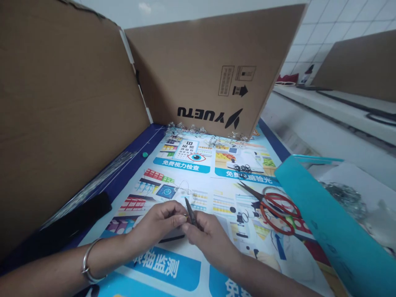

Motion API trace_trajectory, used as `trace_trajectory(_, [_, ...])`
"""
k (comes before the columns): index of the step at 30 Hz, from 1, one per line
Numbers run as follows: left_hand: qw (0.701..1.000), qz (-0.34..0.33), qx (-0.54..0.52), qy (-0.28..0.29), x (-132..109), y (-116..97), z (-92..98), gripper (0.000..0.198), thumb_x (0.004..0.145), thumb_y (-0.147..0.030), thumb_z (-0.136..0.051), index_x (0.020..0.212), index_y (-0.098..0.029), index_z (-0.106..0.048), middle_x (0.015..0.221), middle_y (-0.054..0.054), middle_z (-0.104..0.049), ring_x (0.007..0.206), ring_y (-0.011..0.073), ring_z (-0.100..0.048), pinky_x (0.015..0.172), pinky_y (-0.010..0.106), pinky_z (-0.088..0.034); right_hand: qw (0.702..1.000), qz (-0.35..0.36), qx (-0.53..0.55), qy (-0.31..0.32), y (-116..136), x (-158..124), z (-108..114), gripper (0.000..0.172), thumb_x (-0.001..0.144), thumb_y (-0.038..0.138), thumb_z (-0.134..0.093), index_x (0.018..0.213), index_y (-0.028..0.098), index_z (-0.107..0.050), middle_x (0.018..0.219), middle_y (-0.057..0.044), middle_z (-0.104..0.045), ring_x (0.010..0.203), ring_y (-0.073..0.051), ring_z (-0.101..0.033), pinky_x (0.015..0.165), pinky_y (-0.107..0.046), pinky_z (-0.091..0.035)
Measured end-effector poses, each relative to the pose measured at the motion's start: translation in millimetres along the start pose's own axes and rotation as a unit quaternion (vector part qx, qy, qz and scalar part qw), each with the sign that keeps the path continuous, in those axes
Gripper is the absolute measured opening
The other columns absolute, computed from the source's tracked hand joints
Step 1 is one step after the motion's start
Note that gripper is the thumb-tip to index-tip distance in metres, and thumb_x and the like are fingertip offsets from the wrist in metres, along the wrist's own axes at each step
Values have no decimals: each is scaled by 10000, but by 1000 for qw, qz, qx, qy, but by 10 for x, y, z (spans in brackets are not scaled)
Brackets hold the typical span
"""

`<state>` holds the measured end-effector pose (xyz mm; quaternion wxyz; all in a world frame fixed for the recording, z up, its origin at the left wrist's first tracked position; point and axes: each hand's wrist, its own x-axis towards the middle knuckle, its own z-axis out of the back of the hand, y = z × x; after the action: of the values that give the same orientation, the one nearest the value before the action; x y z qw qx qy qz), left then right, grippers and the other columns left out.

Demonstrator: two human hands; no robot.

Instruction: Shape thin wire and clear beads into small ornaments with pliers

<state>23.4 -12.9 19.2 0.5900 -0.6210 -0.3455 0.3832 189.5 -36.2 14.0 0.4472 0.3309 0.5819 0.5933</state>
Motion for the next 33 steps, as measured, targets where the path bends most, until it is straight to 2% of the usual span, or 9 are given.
trace_trajectory(5, [999,0,-39,-18,13,-34,54,241,783,-357,-606,709,-137,-542,708,26,-620,684,140,-562,664,257,-417,999,-9,-11,28,48,-15,31,367,830,501,-476,667,174,-503,607,2,-527,567,-115,-481,534,-240,-388])
trace_trajectory(8, [991,34,-123,-32,42,-53,111,241,808,-363,-589,747,-142,-514,799,51,-661,713,133,-597,654,241,-420,991,50,-127,-3,-30,-2,171,307,888,424,-415,780,178,-564,690,-21,-579,636,-139,-538,574,-256,-422])
trace_trajectory(9, [985,49,-158,-38,55,-54,124,243,805,-362,-593,752,-145,-497,812,59,-671,715,138,-614,646,242,-426,970,108,-218,-27,-67,12,231,253,888,377,-432,836,184,-586,702,-24,-584,649,-145,-536,587,-264,-420])
trace_trajectory(10, [979,61,-190,-45,66,-51,133,247,796,-360,-604,753,-150,-482,802,61,-677,703,145,-629,631,244,-433,932,189,-304,-58,-103,31,291,202,877,331,-457,885,186,-597,732,-35,-596,670,-154,-536,607,-278,-420])
trace_trajectory(12, [968,75,-231,-59,86,-40,138,263,772,-359,-629,750,-156,-462,740,53,-678,647,150,-639,591,245,-444,831,323,-436,-122,-160,77,388,168,856,238,-471,946,170,-596,816,-72,-622,760,-186,-544,693,-327,-418])
trace_trajectory(15, [963,92,-242,-70,94,-25,127,273,765,-364,-637,751,-153,-465,712,52,-678,592,133,-627,564,239,-459,717,389,-562,-137,-183,125,451,180,835,160,-469,954,141,-602,788,-76,-615,739,-195,-527,681,-346,-387])
trace_trajectory(18, [963,104,-239,-74,85,-25,115,264,775,-355,-629,752,-151,-463,733,63,-684,594,128,-626,562,238,-476,660,405,-620,-129,-156,125,460,188,836,164,-479,961,113,-611,770,-86,-608,732,-206,-520,663,-359,-370])
trace_trajectory(23, [961,115,-236,-85,65,-48,90,260,787,-348,-618,748,-153,-450,720,59,-687,564,123,-625,548,239,-490,618,418,-655,-117,-157,83,499,227,843,156,-485,1040,119,-592,813,-96,-623,755,-213,-522,680,-380,-369])
trace_trajectory(33, [964,121,-226,-77,55,-13,82,268,808,-372,-590,750,-156,-442,754,62,-699,541,108,-626,568,241,-498,609,423,-663,-103,-116,43,492,297,856,90,-453,1127,152,-559,823,-79,-629,756,-199,-535,677,-371,-363])
